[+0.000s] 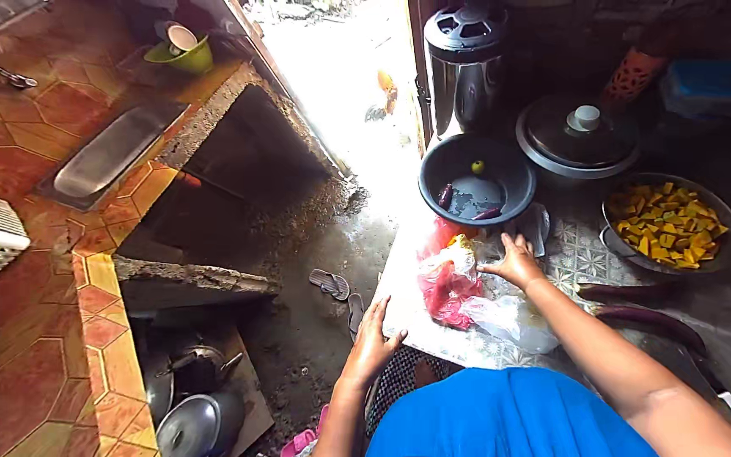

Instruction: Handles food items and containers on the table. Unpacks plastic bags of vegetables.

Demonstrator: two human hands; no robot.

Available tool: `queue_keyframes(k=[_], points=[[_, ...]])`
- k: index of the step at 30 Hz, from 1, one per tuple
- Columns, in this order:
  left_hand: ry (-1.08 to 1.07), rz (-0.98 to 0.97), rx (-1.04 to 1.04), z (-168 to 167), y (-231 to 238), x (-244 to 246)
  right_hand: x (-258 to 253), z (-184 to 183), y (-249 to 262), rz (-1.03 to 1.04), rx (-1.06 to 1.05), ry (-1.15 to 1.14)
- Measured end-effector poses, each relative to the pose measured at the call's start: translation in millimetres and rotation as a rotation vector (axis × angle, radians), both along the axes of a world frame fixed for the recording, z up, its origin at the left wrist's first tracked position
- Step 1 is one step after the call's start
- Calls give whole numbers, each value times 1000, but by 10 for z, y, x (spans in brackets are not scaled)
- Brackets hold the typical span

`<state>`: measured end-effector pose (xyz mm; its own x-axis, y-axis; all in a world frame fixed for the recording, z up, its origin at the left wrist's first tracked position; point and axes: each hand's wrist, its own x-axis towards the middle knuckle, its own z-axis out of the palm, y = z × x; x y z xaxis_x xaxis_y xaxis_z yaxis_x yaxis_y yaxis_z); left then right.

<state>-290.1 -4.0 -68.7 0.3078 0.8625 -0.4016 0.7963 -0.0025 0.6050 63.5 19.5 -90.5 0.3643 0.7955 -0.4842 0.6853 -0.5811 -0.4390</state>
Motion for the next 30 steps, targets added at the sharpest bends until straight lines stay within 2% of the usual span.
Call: queue_keyframes(k=[4,8,13,15,17,21,24,27,30], points=[[21,41,-15,35,-36,-316,-267,-141,100,63,-31,-37],[20,70,-26,-13,-77,-665,-117,-202,74,89,25,-82],[48,84,-50,-124,-125,-1062,-87,215,-132,-97,243,-19],[62,79,-69,-143,-113,-1173,-247,425,-148,-97,290,-6],[63,73,-78,-128,-88,-1243,-416,538,-76,-43,245,30],[24,43,-47,-92,-27,-1295,-708,347,224,8,86,151],[-1,20,-21,-55,6,-1267,-959,169,365,-9,-26,39],[-39,-48,23,-18,1,-1119,-964,-64,349,-54,21,13],[-96,-251,32,-64,19,-902,-771,-103,219,-143,200,204]])
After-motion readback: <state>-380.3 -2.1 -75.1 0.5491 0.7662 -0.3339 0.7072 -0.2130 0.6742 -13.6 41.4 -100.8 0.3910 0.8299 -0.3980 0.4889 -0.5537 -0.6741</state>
